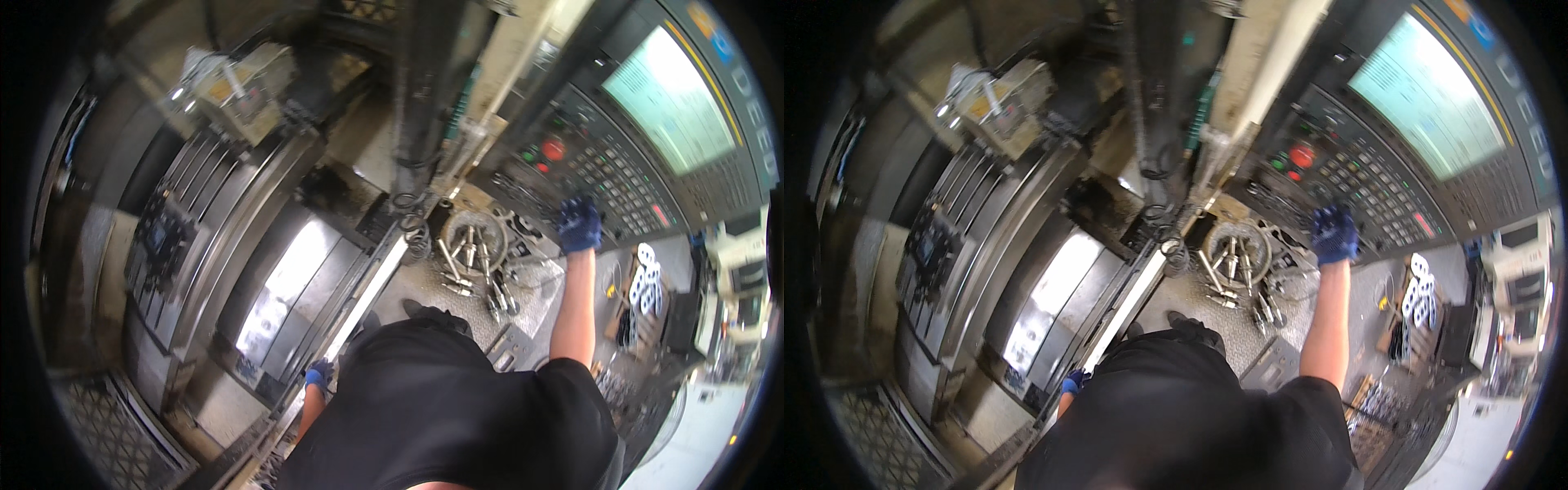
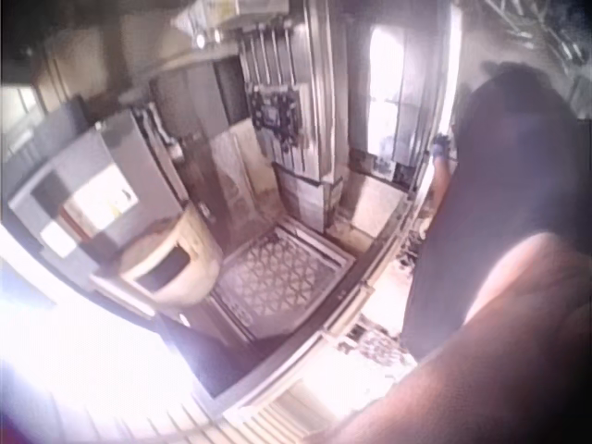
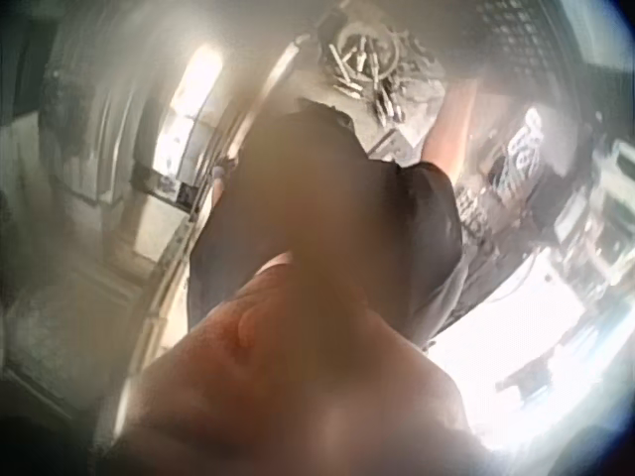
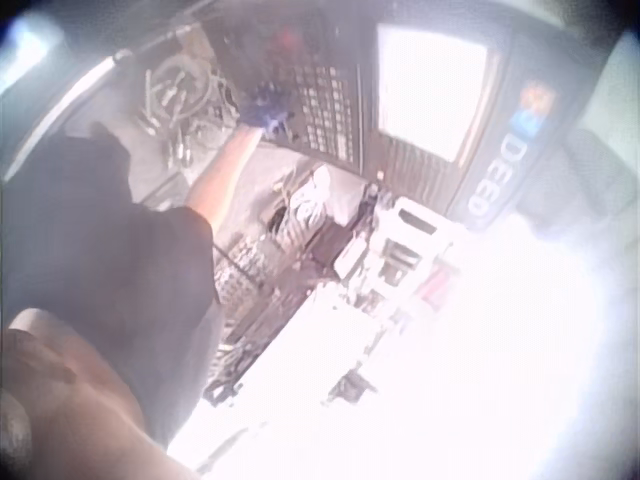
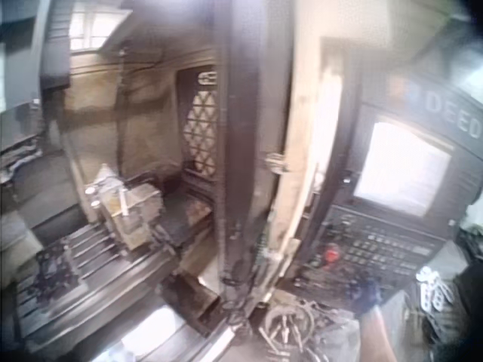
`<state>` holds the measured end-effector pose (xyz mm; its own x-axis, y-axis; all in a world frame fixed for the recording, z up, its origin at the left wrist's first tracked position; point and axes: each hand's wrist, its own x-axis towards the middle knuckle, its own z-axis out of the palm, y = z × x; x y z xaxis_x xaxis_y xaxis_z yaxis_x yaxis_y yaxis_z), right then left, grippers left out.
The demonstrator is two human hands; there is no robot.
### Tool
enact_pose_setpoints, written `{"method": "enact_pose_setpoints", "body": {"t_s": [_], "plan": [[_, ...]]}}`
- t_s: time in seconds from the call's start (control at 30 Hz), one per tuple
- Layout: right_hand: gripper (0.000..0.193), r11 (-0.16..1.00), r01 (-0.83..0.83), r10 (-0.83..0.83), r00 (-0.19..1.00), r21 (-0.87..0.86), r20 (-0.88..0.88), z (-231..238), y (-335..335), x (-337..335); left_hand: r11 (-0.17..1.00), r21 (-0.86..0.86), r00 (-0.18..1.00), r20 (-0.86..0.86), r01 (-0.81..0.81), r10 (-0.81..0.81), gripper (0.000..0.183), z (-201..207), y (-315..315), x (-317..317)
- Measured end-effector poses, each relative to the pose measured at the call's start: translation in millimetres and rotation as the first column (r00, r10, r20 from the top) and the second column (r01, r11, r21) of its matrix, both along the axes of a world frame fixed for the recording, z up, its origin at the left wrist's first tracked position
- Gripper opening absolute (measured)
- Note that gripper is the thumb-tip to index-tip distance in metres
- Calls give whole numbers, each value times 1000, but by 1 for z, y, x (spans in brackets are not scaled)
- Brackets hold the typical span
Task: The person operates a machine control panel, then uses a caliper to measure features on a metal plate inside a machine and on another metal part on a low work surface.
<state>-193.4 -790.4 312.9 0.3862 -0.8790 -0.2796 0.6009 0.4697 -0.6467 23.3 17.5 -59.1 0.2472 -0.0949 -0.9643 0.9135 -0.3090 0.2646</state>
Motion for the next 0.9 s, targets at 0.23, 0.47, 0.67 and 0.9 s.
{"method": "enact_pose_setpoints", "body": {"t_s": [0.23,0.47,0.67,0.9], "plan": [[37,987,152,-160,936,-50,-315,20,29,-2,999,35,998,57,15,-17,24,9,-3,-7],[53,716,-406,-637,-45,-568,-770,50,86,43,995,62,996,35,82,-84,29,-17,18,7],[55,798,-472,-539,-281,-374,-794,87,80,67,999,-20,998,-54,37,-38,30,-22,19,6],[56,753,-610,-571,-422,-245,-704,85,61,71,990,52,988,73,134,-138,31,15,-7,-35]]}}
